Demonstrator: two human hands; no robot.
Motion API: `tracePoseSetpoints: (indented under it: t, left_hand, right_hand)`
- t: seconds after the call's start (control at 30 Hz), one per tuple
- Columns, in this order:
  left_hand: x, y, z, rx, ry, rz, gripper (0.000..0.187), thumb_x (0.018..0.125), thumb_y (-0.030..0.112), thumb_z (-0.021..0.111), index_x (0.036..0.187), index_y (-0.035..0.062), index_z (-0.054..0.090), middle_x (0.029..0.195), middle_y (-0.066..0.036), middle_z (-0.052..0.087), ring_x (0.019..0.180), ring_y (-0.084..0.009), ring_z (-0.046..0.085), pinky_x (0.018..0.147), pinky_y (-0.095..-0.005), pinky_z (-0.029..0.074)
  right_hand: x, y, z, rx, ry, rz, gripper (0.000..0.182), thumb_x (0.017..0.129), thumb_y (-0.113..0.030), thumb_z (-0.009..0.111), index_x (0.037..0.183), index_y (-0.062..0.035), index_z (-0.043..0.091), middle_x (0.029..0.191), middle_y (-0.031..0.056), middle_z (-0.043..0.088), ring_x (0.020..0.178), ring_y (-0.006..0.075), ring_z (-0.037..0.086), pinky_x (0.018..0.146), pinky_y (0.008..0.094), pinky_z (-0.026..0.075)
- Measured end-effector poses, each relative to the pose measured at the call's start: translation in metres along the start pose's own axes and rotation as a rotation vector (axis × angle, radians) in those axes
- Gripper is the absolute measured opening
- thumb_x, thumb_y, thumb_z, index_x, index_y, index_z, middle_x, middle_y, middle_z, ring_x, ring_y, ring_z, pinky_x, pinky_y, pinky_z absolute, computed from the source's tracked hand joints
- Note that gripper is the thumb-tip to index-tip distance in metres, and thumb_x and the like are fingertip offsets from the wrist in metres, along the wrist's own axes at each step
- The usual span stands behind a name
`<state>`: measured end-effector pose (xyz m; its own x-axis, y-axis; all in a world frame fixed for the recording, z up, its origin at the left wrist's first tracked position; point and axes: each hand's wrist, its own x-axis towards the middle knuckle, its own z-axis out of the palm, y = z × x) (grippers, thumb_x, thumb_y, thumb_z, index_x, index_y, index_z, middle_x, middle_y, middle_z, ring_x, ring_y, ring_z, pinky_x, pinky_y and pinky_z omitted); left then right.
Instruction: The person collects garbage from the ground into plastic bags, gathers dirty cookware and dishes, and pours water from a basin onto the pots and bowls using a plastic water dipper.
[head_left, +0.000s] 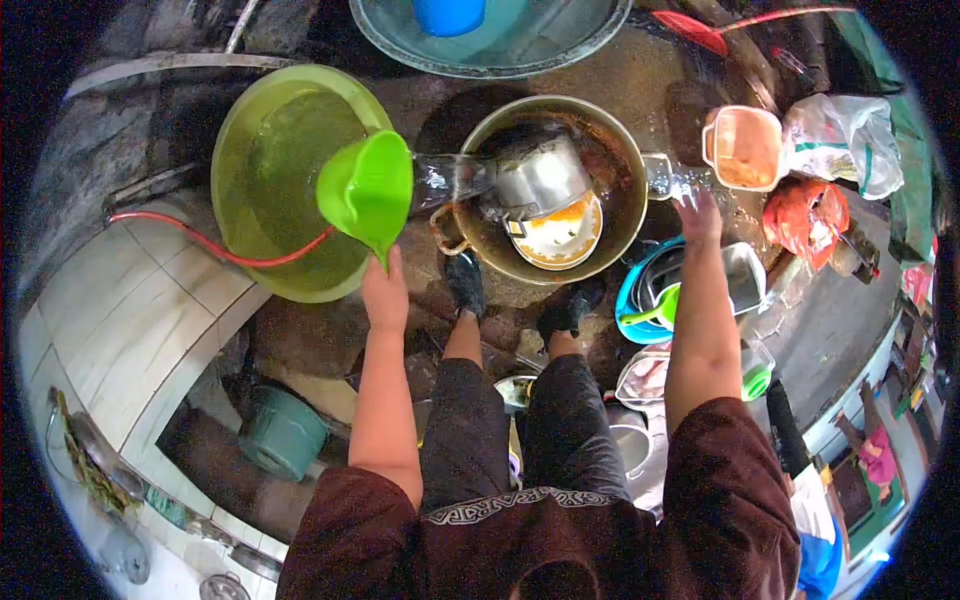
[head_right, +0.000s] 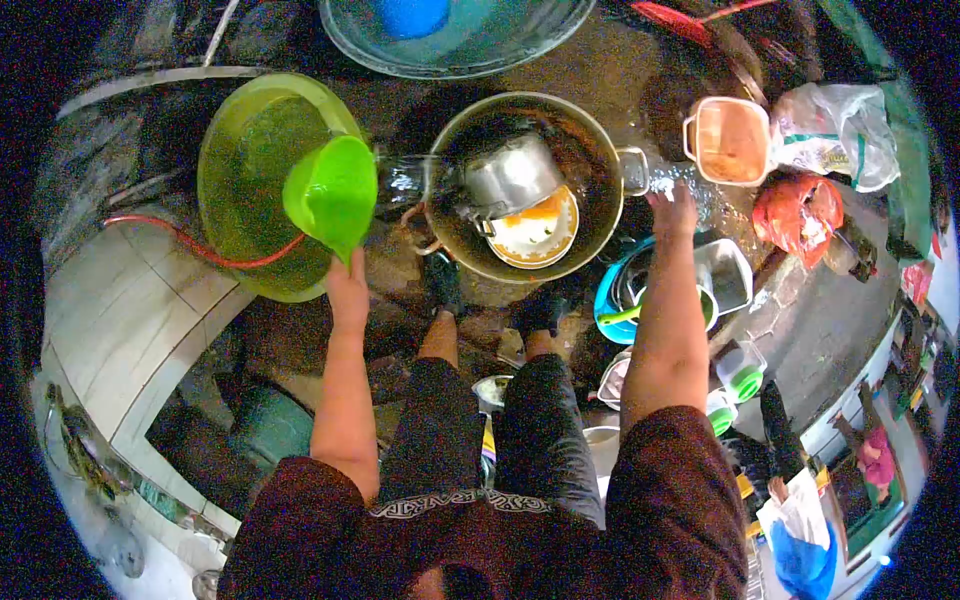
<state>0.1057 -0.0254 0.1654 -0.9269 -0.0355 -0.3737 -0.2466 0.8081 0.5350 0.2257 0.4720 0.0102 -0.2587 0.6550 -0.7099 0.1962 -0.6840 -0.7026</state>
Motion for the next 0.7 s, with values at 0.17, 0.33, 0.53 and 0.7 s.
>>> tracePoseSetpoints:
  t: [0.17, 0.33, 0.53, 0.7]
  left_hand:
    - [0.063, -0.06, -0.013, 0.073, 0.311, -0.007, 0.039, 0.091, 0.025, 0.039, 0.114, -0.0062, 0.043, 0.098, -0.025, 0.057, 0.09, -0.0429, 0.052, 0.077, -0.0453, 0.04]
    - [0.134, -0.185, 0.006, 0.538, 0.066, -0.172, 0.031, 0.089, 0.02, 0.04, 0.106, -0.005, 0.046, 0.092, -0.022, 0.059, 0.082, -0.0376, 0.056, 0.071, -0.0447, 0.043]
    - [0.165, -0.199, 0.01, 0.223, -0.626, -0.355, 0.026, 0.087, 0.025, 0.045, 0.092, -0.0009, 0.05, 0.062, -0.011, 0.054, 0.051, -0.0211, 0.055, 0.042, -0.0339, 0.041]
    - [0.091, -0.125, -0.061, -0.463, -0.554, -0.615, 0.032, 0.088, 0.032, 0.048, 0.082, 0.0014, 0.046, 0.047, -0.003, 0.036, 0.036, -0.0142, 0.035, 0.034, -0.0284, 0.033]
  right_hand:
    - [-0.056, 0.077, 0.02, -0.396, -0.024, -0.145, 0.044, 0.079, -0.017, 0.054, 0.12, -0.0061, 0.043, 0.096, 0.0039, 0.053, 0.077, 0.0127, 0.052, 0.056, 0.0251, 0.045]
    - [-0.116, 0.172, 0.015, -0.685, -0.097, -0.218, 0.035, 0.076, -0.014, 0.059, 0.108, -0.0005, 0.052, 0.098, 0.0074, 0.057, 0.08, 0.0143, 0.054, 0.064, 0.0256, 0.046]
    - [-0.192, 0.203, 0.062, -0.784, -0.314, -0.017, 0.029, 0.078, -0.017, 0.058, 0.103, -0.003, 0.057, 0.087, 0.0052, 0.06, 0.078, 0.0144, 0.056, 0.066, 0.0257, 0.044]
    - [-0.216, 0.232, 0.125, -0.763, -0.544, -0.073, 0.026, 0.078, -0.017, 0.059, 0.102, -0.0069, 0.059, 0.082, 0.0042, 0.061, 0.069, 0.012, 0.055, 0.067, 0.0247, 0.045]
